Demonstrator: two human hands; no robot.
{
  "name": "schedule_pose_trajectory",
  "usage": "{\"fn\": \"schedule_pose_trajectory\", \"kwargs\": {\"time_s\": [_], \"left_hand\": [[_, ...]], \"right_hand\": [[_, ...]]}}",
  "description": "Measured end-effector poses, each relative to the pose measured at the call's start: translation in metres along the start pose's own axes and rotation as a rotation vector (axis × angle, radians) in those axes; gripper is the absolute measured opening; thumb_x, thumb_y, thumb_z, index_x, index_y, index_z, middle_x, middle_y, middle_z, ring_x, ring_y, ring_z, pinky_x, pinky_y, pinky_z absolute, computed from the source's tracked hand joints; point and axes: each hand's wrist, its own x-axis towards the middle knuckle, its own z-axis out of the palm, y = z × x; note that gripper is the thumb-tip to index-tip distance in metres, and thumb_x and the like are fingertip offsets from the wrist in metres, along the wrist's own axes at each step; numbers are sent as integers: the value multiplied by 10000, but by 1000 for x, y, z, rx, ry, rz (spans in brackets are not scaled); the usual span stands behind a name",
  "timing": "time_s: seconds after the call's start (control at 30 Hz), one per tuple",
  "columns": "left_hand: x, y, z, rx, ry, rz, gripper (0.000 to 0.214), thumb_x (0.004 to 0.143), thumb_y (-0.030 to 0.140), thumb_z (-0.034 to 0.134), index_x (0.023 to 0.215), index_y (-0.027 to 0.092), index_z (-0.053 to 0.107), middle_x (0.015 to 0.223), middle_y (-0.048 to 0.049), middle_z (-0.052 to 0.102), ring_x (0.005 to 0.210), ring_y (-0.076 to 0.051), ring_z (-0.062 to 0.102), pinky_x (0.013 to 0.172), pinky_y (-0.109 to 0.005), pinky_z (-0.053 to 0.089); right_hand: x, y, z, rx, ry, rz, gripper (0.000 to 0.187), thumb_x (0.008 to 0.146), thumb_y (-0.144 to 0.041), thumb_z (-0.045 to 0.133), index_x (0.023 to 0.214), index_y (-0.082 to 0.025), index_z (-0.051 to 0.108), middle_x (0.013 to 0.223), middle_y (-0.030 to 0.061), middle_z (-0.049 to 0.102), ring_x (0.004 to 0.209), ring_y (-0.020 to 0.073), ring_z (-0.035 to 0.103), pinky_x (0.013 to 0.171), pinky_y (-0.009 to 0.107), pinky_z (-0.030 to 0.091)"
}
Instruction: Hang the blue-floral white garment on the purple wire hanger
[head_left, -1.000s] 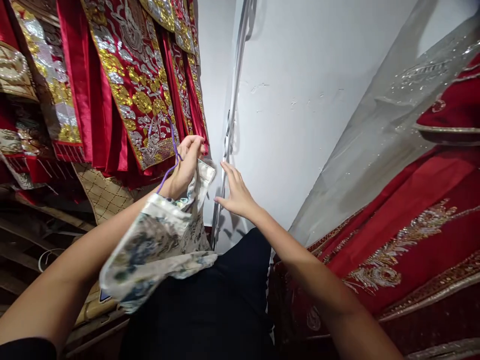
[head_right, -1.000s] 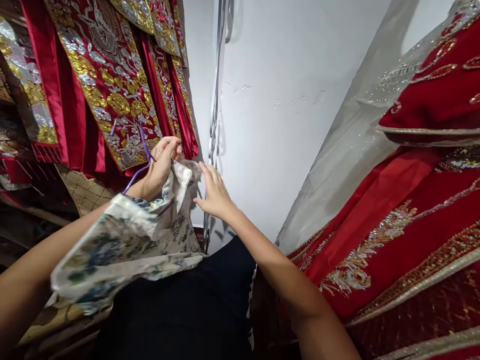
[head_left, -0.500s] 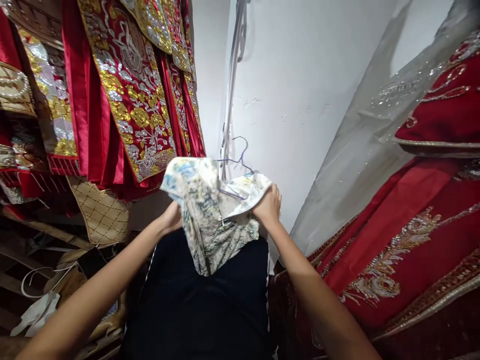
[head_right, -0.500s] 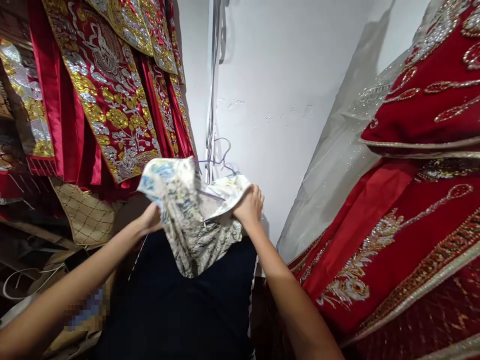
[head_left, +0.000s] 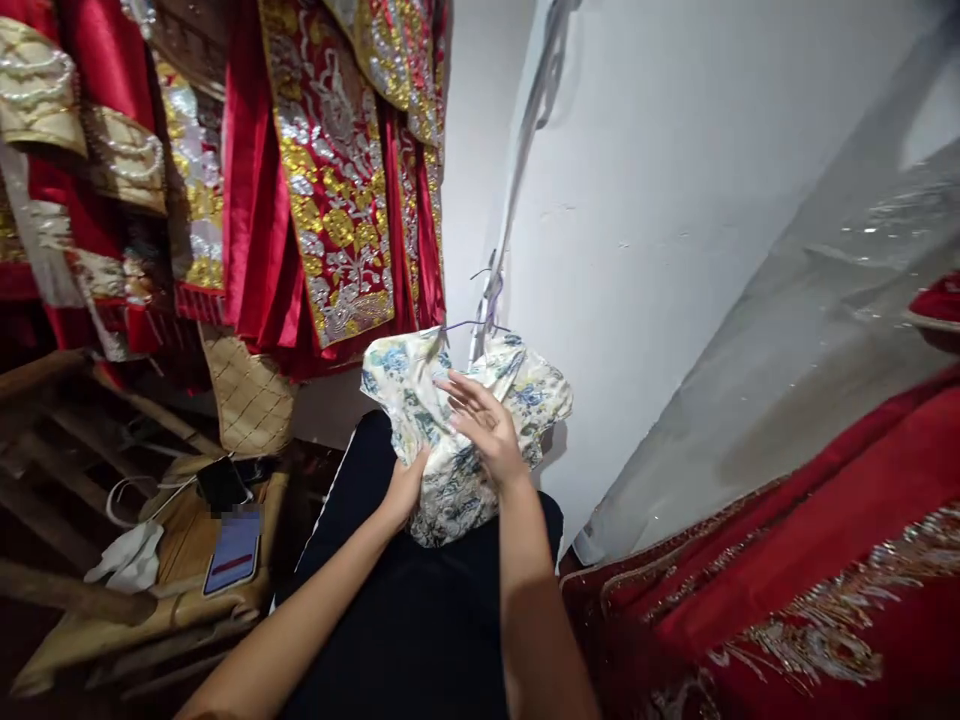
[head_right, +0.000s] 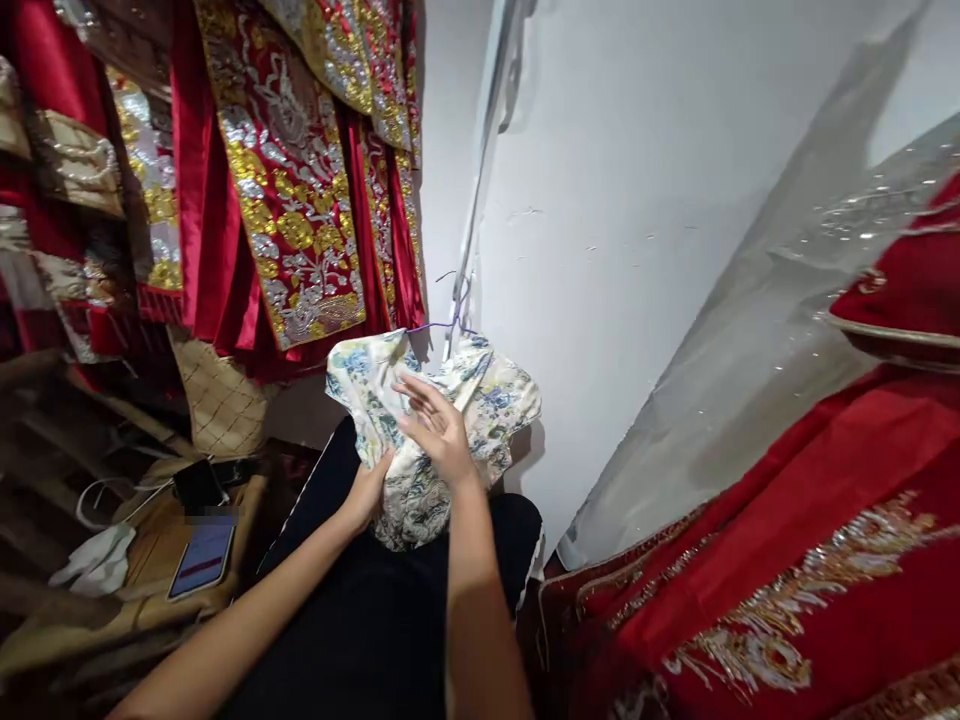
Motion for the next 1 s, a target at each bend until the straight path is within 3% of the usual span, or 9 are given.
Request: {"fn": "schedule_pose_trajectory", "kwargs": {"time_s": [0.03,0.1,0.2,0.33,0.4,0.5,0.6,0.87,1.0], "left_hand": [[-1,1,1,11,-7,26,606,849,461,689,1397,255,529,1525,-75,472,1417,-254,436,1200,-387,328],[-1,3,2,43,-6,52,594,859,466,674,1386,230,537,1529,-90,465,1435,-248,408,1218,-386,287],[1,4,2,91,-14,45,579,870,481,652,1362,188,560,1497,-123,500,1435,-261,407,1226,-410,257],[3,3,-1,113,-52,45,576,865,483,652,1354,190,573,1453,-127,547,1406,-273,449,1216,-429,275],[3,2,-2,129,-45,54,585,867,485,647,1366,192,565,1454,-126,546,1416,-275,434,1222,-433,259],[2,2,-1,148,-41,52,588,880,479,632,1387,194,547,1472,-124,526,1430,-271,412,1231,-428,235],[-1,1,4,163,-59,41,581,896,476,610,1401,197,532,1486,-115,511,1429,-262,415,1226,-411,248],[-12,-1,18,190,-123,49,514,901,488,581,1343,225,582,1461,-83,541,1437,-252,403,1234,-392,239],[-4,0,7,271,-75,76,470,880,465,608,1275,211,620,1384,-116,601,1394,-278,458,1187,-390,325]], "right_hand": [[-10,13,11,41,163,12,475,885,-405,568,1337,-260,568,1314,101,613,1249,262,549,1060,423,413],[-29,45,29,-104,495,84,360,858,-408,592,1152,-209,647,1192,118,641,1141,262,580,1028,431,427],[-52,86,44,-348,616,150,279,814,-406,627,995,-195,650,1046,112,626,1026,267,566,981,456,440],[-68,107,57,-396,732,187,323,811,-420,632,1048,-203,597,1062,111,596,1019,256,548,939,422,450],[-72,112,61,-279,700,273,329,831,-461,612,1028,-200,573,980,85,603,881,222,570,821,362,483],[-77,118,59,-85,517,382,307,875,-521,550,833,-217,546,724,13,554,663,178,527,641,293,457],[-78,118,50,25,397,436,340,891,-544,521,743,-238,502,622,-15,497,572,166,484,550,281,417],[-77,101,34,86,416,427,339,902,-514,487,690,-250,462,560,-36,404,497,148,383,483,285,337],[-81,102,13,135,503,405,306,852,-445,538,638,-234,483,533,-39,389,485,137,372,472,278,292]]}}
